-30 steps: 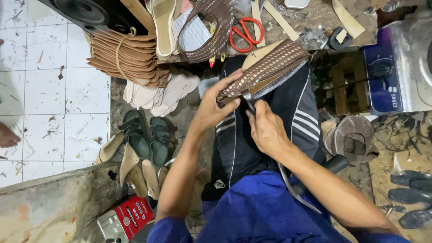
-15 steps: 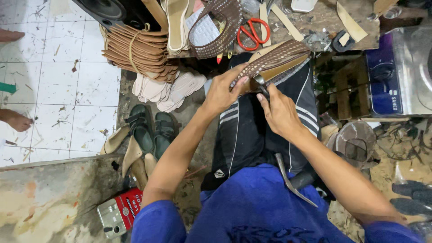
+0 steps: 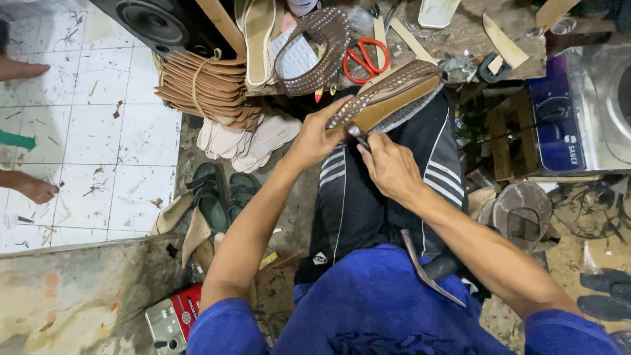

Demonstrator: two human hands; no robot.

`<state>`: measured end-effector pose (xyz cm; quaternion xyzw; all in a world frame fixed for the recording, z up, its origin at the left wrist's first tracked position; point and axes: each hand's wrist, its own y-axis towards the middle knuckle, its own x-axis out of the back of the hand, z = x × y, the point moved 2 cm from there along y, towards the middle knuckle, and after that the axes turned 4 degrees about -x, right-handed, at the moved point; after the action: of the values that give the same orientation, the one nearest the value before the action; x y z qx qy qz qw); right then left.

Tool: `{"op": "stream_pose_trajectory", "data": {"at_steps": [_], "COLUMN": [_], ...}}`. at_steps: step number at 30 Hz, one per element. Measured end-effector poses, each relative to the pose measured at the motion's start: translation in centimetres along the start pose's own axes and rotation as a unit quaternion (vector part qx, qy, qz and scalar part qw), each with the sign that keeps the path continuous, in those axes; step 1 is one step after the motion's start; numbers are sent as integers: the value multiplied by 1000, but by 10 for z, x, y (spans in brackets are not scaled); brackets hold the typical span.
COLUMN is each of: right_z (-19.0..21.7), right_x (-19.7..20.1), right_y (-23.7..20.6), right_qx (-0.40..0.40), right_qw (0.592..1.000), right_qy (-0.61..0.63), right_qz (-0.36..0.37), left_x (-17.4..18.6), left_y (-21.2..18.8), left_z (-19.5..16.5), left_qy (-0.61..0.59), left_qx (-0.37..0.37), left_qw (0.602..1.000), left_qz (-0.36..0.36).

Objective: The person sits on the floor with a shoe last on their lap and hammers a brown perforated shoe upper to shape it over the last. They repeatedly turn the shoe, press and smooth the upper by hand, and hammer along the edges and sole area.

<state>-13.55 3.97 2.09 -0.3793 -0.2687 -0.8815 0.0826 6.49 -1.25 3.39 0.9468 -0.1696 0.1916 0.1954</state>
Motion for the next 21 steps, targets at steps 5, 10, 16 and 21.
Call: {"op": "stream_pose_trajectory", "data": {"at_steps": [5,10,16,21], "right_z": [7,28,6,-81], "right_x": [7,21,101,102], "right_y": [5,7,0,19], "right_qx": [140,-90,41,-267], "right_qw": [987,973,992,910], "right_qy": [49,-15,12,295], "right_qz": [-57,212,-117,119], "left_x": [3,7,-14,-17], "left_y": [1,-1,-41,-43], "left_z": [-4,-7,-6,5], "left_qy": [16,30,184,251], "left_qx": [-25,-57,-191,-253], "left_qw": [1000,998,964,934], "left_qz": [4,0,36,-2]}}
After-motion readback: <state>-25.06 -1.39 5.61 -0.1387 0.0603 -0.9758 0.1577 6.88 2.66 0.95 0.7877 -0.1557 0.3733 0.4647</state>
